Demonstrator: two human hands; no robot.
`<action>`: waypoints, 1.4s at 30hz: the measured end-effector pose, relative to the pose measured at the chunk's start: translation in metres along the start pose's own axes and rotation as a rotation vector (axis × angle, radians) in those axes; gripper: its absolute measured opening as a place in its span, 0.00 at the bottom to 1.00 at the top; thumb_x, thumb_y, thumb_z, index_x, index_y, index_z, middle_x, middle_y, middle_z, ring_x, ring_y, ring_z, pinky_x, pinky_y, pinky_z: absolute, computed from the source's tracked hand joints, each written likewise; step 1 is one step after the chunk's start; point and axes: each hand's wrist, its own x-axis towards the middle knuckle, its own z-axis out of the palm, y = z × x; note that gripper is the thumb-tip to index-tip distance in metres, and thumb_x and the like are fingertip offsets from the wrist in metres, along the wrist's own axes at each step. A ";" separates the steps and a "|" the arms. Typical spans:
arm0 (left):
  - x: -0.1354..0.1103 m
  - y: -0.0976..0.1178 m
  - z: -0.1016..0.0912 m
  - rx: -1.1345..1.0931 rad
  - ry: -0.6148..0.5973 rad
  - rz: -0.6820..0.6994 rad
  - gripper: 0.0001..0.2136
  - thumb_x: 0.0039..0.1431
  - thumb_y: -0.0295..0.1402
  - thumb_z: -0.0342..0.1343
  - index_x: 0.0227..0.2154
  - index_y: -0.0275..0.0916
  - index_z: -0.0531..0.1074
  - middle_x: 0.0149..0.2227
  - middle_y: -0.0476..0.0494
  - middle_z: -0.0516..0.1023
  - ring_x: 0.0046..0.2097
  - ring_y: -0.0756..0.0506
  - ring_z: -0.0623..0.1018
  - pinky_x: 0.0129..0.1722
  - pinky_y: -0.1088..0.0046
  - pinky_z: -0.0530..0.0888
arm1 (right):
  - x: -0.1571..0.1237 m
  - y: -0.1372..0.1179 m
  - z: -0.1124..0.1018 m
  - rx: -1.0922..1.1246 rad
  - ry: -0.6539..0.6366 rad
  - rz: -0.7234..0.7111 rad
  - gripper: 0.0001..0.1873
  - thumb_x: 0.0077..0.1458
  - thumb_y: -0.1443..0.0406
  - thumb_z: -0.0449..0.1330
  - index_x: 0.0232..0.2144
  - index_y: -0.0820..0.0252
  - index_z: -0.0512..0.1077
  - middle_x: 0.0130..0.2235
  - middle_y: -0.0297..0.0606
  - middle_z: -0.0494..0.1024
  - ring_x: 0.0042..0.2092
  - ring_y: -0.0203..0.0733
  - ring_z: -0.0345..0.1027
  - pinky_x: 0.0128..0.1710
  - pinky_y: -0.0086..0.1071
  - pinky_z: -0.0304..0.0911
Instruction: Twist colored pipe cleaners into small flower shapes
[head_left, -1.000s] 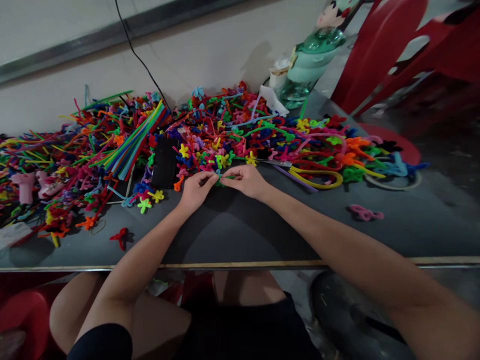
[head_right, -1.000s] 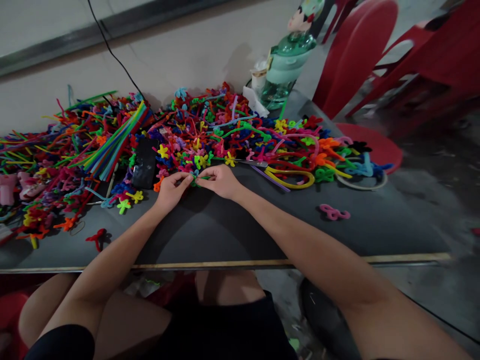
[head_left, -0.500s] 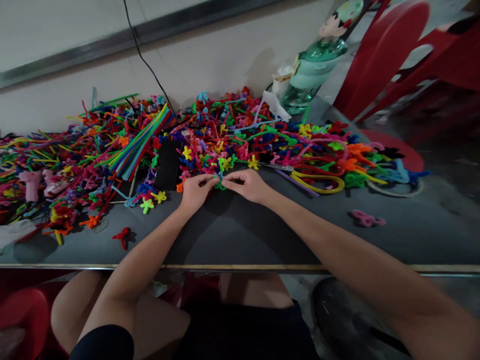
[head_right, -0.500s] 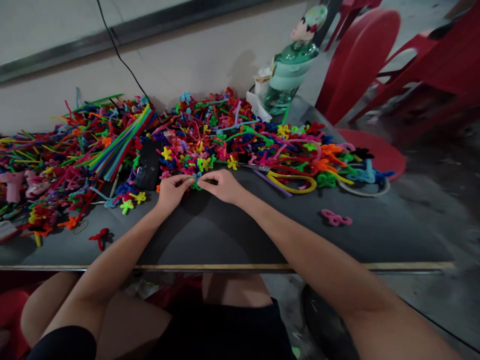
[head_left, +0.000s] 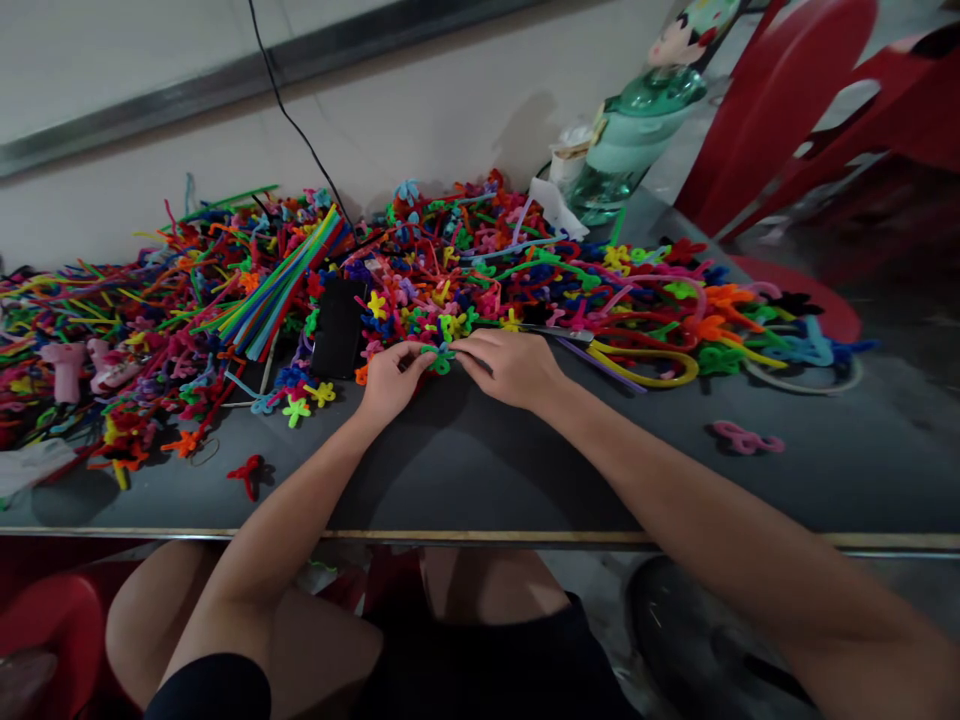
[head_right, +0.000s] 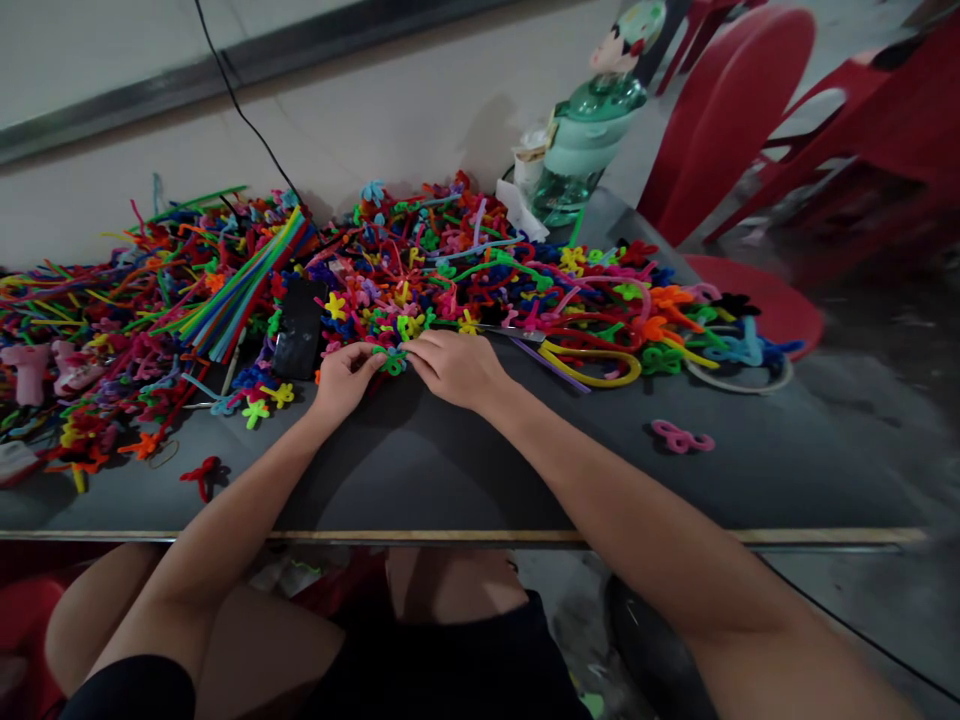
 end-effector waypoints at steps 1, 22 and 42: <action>0.000 -0.001 0.000 -0.040 -0.016 -0.022 0.09 0.52 0.39 0.60 0.27 0.36 0.75 0.22 0.50 0.74 0.23 0.54 0.67 0.24 0.78 0.64 | 0.000 0.001 -0.003 -0.039 0.011 -0.027 0.14 0.60 0.62 0.53 0.42 0.58 0.77 0.40 0.42 0.80 0.41 0.45 0.74 0.36 0.34 0.65; -0.002 0.006 -0.004 -0.247 -0.196 -0.013 0.16 0.42 0.38 0.68 0.31 0.35 0.71 0.27 0.48 0.77 0.29 0.51 0.77 0.32 0.75 0.74 | -0.003 -0.017 0.017 0.673 0.133 0.221 0.16 0.56 0.55 0.58 0.33 0.60 0.77 0.33 0.41 0.79 0.34 0.40 0.72 0.35 0.34 0.67; -0.013 0.011 0.016 -0.518 0.071 -0.166 0.17 0.38 0.44 0.69 0.27 0.36 0.78 0.21 0.51 0.75 0.21 0.57 0.68 0.21 0.80 0.66 | -0.006 -0.029 0.008 0.431 0.303 0.035 0.12 0.55 0.58 0.58 0.30 0.60 0.77 0.29 0.39 0.77 0.27 0.36 0.67 0.27 0.30 0.62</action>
